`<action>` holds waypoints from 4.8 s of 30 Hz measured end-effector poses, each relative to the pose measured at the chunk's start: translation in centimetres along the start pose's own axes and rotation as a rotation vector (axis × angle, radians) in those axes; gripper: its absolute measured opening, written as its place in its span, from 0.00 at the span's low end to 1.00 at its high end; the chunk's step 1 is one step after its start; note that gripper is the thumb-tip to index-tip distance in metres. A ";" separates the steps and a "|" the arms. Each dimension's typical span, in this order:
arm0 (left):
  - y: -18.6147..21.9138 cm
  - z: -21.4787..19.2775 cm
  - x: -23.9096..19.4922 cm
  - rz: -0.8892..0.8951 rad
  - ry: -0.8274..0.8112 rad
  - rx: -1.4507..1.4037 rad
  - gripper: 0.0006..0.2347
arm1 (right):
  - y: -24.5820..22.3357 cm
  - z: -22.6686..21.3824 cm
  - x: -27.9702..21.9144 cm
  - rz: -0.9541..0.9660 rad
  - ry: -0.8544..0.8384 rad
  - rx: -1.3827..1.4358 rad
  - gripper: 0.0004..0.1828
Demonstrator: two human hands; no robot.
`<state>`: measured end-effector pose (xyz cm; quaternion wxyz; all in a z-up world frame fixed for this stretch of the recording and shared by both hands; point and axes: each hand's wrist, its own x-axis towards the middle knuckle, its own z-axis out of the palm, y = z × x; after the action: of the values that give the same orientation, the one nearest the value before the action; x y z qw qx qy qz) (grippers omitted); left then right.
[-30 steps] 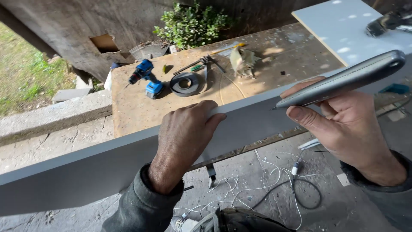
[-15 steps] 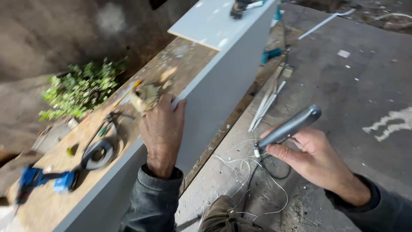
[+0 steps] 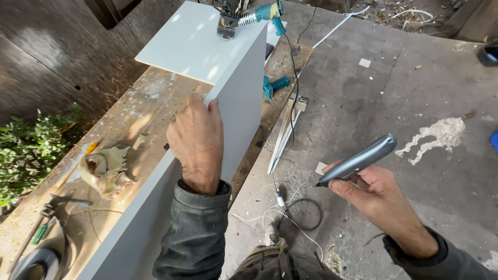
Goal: The person uses a handheld utility knife to trim the edge of a white rectangular board. They then use a sanding block to smooth the edges and surface of the board, repeatedly flipping and repositioning the board on the workbench.
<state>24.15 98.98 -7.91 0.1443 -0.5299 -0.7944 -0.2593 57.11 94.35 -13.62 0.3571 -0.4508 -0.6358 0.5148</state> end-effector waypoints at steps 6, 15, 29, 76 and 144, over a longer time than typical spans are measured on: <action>3.9 4.0 4.1 0.013 0.002 0.015 0.12 | 0.8 -2.1 7.7 0.002 -0.066 0.063 0.15; 9.1 10.7 9.2 0.034 0.015 0.025 0.11 | 6.6 -7.5 25.3 -0.022 -0.247 0.016 0.11; 16.7 15.4 15.2 -0.193 -0.116 0.008 0.09 | 33.6 -7.3 62.8 -0.452 -0.474 -1.047 0.12; 18.9 18.3 18.1 -0.747 0.679 -0.471 0.31 | 2.4 5.4 66.0 0.385 -1.782 0.224 0.25; 11.4 11.6 0.9 -0.890 0.405 0.651 0.52 | -11.7 1.7 54.1 -1.481 -1.455 -0.839 0.39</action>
<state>34.75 109.69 -14.07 0.3260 -0.0138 -0.9358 -0.1338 34.84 143.92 -3.15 -0.0616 0.3624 -0.9280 0.0611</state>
